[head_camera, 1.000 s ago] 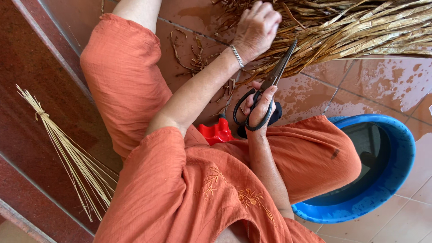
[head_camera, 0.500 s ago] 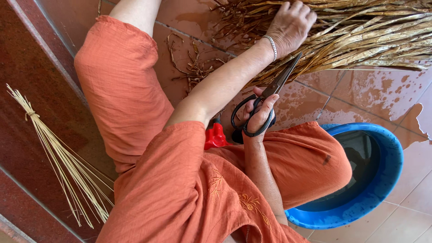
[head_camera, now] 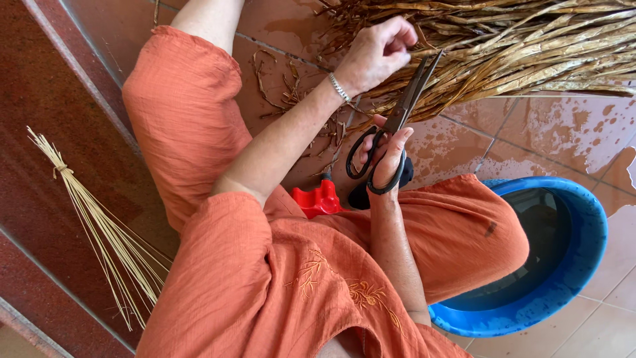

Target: The person sits on a tiled floor and uses scissors to trim the ends of dried plant stalks. The cut pieces fall onto the floor beside a blue basin.

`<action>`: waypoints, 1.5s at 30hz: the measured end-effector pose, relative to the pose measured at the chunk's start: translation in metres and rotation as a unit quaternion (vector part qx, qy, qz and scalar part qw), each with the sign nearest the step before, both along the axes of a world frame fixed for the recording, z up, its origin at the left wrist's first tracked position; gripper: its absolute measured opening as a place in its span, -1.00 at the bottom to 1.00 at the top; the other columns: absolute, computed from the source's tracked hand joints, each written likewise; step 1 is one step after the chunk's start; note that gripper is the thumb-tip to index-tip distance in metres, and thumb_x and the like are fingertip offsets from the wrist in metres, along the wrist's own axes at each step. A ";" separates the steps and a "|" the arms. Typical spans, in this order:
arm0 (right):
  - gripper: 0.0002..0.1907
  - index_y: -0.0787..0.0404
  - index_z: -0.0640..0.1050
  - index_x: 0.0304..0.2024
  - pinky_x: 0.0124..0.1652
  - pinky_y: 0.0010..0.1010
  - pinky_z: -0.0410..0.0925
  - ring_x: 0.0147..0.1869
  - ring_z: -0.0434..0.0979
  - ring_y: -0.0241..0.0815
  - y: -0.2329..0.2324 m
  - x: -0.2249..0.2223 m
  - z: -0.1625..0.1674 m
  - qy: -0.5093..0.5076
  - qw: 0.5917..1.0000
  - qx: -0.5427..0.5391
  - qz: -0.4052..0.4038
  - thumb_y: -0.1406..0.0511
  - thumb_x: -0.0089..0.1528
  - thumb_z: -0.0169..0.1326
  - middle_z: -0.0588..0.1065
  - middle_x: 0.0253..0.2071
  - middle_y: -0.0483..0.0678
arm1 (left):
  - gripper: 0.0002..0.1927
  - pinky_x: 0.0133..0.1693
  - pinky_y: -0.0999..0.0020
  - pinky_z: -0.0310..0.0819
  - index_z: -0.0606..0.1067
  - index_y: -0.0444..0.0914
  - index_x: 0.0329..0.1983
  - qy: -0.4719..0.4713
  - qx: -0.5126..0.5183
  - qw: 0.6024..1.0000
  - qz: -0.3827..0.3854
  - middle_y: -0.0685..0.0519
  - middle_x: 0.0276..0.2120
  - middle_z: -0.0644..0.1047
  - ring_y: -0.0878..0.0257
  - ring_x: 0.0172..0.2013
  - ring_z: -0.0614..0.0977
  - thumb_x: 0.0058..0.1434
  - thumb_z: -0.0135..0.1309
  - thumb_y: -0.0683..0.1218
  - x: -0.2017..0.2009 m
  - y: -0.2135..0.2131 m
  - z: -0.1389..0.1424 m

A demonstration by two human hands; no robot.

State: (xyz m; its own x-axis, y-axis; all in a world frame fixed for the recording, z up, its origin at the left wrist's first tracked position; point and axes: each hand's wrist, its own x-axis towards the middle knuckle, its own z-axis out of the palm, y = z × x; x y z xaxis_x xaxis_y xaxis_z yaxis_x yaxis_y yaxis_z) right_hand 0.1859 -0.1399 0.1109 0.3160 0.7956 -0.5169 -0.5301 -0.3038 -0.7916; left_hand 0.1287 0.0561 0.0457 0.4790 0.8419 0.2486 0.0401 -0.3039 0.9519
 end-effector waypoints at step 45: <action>-0.22 0.41 0.44 0.00 -0.58 -0.52 0.09 -0.64 0.15 -0.38 -0.012 -0.013 0.004 -0.068 0.992 -0.100 0.020 -0.20 0.40 -0.31 0.27 -0.63 -0.17 | -0.89 -0.27 0.13 0.49 0.56 -0.17 -0.41 0.338 0.094 0.928 0.129 0.03 -0.31 0.53 0.21 -0.22 0.59 0.01 0.27 -0.12 0.024 -0.002 -0.048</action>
State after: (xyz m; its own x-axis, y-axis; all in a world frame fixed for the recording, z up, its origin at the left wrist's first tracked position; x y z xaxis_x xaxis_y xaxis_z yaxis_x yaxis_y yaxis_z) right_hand 0.1733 -0.1517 0.1153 0.3631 0.6943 -0.6214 -0.4071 -0.4817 -0.7761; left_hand 0.1530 0.0544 -0.0021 0.3680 0.9221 0.1196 0.7025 -0.3600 0.6140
